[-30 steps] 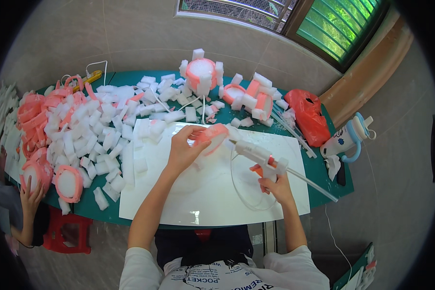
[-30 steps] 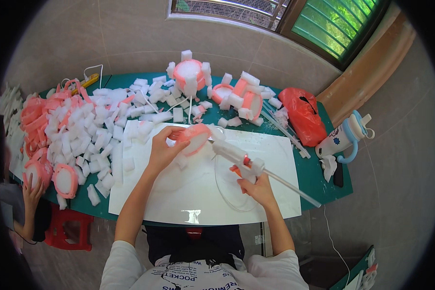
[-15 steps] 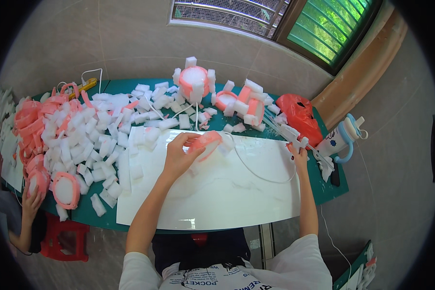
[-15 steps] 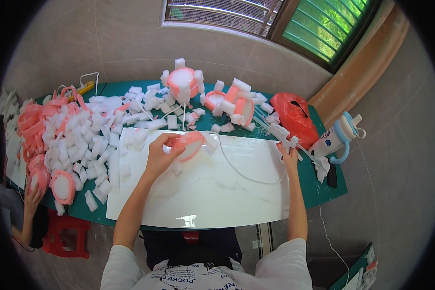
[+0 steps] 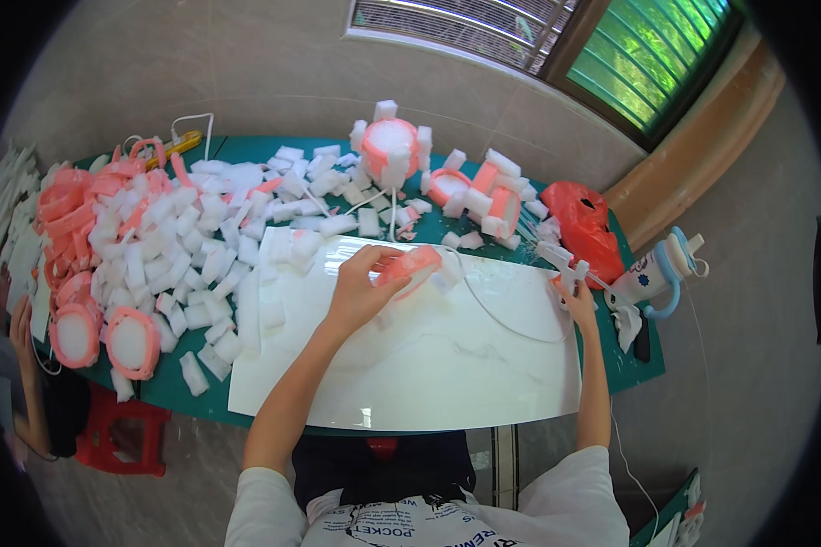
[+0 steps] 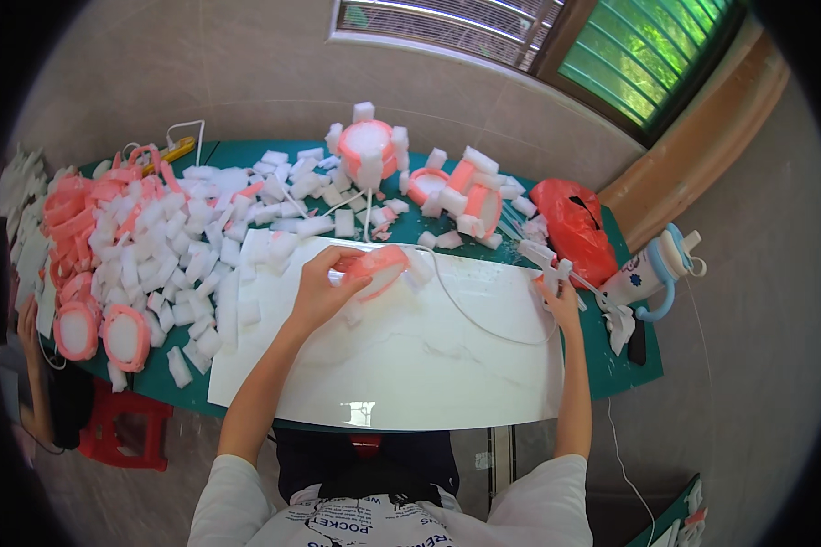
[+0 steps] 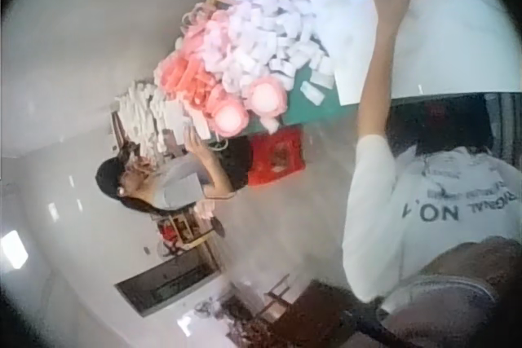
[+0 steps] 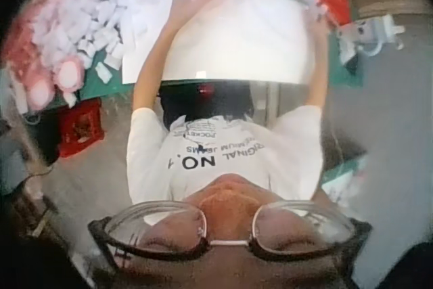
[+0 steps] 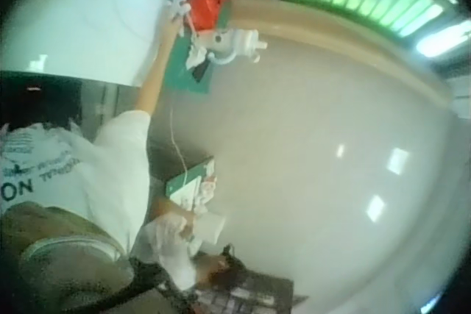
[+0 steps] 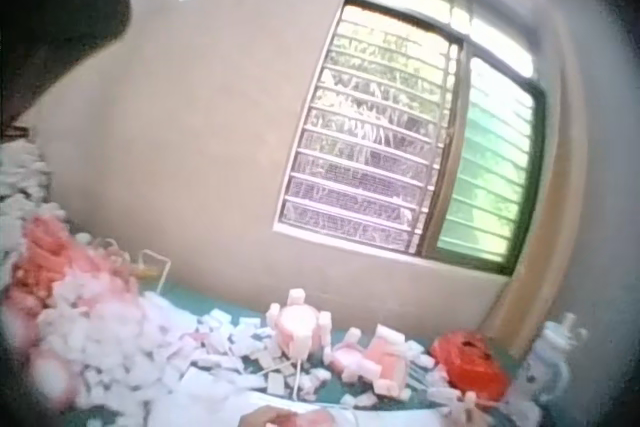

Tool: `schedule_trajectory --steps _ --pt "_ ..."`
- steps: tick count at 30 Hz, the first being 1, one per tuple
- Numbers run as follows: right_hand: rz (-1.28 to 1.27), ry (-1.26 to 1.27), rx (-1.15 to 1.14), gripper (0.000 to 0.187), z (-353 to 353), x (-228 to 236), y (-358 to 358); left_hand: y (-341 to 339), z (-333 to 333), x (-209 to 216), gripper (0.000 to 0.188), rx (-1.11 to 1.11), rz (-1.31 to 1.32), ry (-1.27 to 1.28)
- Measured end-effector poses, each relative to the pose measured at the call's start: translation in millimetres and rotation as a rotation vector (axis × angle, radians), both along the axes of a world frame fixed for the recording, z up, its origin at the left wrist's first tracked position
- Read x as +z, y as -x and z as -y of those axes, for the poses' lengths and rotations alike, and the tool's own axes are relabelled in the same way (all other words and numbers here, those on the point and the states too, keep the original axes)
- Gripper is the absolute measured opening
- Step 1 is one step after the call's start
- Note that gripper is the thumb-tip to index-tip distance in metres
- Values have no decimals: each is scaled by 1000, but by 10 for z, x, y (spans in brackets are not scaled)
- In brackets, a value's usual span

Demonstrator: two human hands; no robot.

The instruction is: Glue and assemble small pink and white foam pieces into larger components using a hot glue gun.

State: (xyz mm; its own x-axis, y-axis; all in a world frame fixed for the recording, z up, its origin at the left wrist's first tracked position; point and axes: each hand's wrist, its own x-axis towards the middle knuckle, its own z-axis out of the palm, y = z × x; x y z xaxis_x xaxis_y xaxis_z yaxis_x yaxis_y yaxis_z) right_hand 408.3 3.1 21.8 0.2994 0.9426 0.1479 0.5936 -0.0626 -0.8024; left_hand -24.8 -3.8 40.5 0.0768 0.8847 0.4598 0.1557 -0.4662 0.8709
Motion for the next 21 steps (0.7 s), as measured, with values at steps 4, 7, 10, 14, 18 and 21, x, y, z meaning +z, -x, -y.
schedule_trajectory --steps 4,7,10,14,18,21 --pt "642 140 -82 64 214 77 -13 -36 -13 -8 34 3 -1 -6" --pt "1292 405 -90 57 699 458 628 -4 7 17 34 22 -9 0" --pt "889 223 508 39 933 721 1320 17 21 3 34 21 -27 -3" --pt "429 24 1131 30 1185 983 2600 32 -2 -30 34 6 -23 -20" --pt "253 -367 1254 32 1135 755 3551 -17 -11 -10 34 11 12 -27" --pt "344 -558 1070 26 867 499 4222 -2 15 -15 34 47 -14 -77"
